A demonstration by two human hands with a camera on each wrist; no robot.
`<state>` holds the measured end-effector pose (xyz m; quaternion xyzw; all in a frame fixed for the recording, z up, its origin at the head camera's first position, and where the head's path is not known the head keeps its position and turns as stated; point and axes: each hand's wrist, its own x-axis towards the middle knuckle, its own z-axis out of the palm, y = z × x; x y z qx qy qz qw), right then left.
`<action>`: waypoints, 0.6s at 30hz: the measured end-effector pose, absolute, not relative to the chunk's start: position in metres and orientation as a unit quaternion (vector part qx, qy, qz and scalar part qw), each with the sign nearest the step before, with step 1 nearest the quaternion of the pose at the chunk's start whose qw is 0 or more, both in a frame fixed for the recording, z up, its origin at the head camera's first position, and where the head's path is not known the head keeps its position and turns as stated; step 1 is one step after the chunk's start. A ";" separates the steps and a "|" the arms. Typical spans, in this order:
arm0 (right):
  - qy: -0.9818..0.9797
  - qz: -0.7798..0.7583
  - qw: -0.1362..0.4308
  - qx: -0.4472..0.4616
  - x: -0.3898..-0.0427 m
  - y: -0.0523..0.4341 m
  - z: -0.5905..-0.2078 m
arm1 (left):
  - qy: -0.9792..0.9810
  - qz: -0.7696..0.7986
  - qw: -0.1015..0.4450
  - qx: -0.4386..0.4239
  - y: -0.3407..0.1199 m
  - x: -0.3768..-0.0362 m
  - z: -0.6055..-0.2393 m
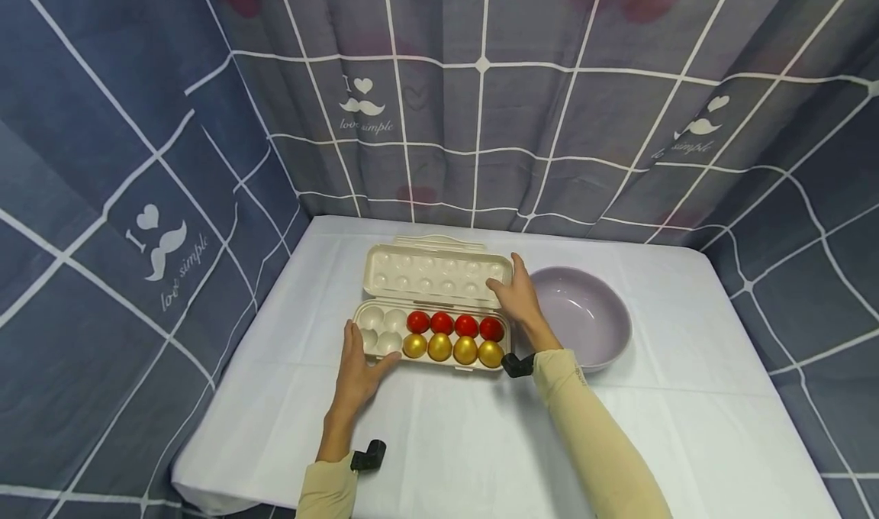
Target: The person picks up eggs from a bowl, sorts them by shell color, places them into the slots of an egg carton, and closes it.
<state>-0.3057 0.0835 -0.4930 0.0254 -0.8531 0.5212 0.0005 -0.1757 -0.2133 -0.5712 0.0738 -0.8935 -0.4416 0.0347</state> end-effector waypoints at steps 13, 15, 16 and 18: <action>-0.813 0.580 0.010 0.042 -0.303 0.089 -0.499 | -0.899 -0.429 0.041 0.075 -0.214 -0.175 -0.573; -0.799 0.599 0.034 0.047 -0.299 0.091 -0.499 | -0.902 -0.422 0.046 0.074 -0.214 -0.174 -0.572; -0.795 0.603 0.048 0.051 -0.298 0.091 -0.499 | -0.904 -0.418 0.049 0.072 -0.214 -0.174 -0.572; -0.790 0.606 0.073 0.063 -0.293 0.093 -0.496 | -0.907 -0.412 0.055 0.069 -0.215 -0.174 -0.571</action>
